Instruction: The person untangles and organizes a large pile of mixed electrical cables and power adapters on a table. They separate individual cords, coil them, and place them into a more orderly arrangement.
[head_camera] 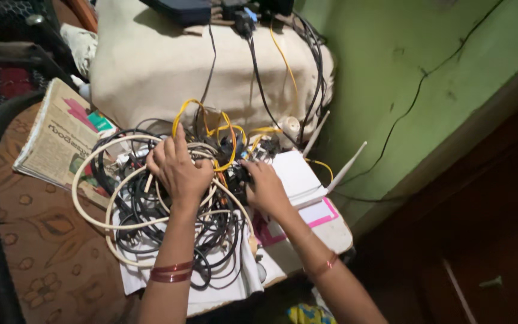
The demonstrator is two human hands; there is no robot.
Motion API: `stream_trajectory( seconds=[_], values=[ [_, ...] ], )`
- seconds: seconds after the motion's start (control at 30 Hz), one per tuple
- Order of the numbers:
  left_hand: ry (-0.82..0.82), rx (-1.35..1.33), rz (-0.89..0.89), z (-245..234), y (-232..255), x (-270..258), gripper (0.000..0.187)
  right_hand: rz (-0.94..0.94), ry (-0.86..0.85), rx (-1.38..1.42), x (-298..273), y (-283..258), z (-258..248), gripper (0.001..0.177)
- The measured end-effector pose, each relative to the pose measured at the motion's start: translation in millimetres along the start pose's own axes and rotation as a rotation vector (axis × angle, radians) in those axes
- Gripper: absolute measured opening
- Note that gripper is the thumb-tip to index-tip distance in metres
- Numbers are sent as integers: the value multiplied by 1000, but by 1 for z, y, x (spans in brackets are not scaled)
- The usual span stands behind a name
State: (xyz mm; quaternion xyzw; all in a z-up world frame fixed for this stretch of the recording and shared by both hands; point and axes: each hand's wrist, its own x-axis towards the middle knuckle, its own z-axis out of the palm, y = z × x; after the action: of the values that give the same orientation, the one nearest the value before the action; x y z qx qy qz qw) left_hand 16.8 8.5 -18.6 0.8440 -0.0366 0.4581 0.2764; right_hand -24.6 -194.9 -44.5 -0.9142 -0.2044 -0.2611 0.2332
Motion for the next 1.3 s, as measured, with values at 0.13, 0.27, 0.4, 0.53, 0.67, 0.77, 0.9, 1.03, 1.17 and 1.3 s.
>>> stream_trajectory(
  seconds=[0.13,0.27,0.4,0.53,0.67,0.77,0.9,1.03,1.17,1.3],
  values=[
    [42,5,39,2,-1,-1,83,-18,-139,124,28,18,-11,53],
    [55,4,54,1,-2,-1,83,-58,-107,139,25,15,-15,50],
    [41,11,48,2,-2,-2,82,-11,62,112,4,2,-15,53],
    [40,18,52,2,0,-3,81,167,14,254,-2,-11,-14,57],
    [68,-20,58,0,0,-1,80,69,143,295,16,-18,-2,64],
    [74,-14,48,0,-2,-4,80,262,-130,369,21,-7,5,63],
    [91,9,64,1,-1,-2,79,70,-24,466,18,17,-2,72],
    [69,-8,71,-1,-1,-3,79,260,156,415,33,29,-12,43],
    [78,-20,70,-2,1,-4,78,133,129,368,64,13,-20,35],
    [63,12,56,-2,1,-1,78,203,98,273,54,-28,-31,17]
  ],
)
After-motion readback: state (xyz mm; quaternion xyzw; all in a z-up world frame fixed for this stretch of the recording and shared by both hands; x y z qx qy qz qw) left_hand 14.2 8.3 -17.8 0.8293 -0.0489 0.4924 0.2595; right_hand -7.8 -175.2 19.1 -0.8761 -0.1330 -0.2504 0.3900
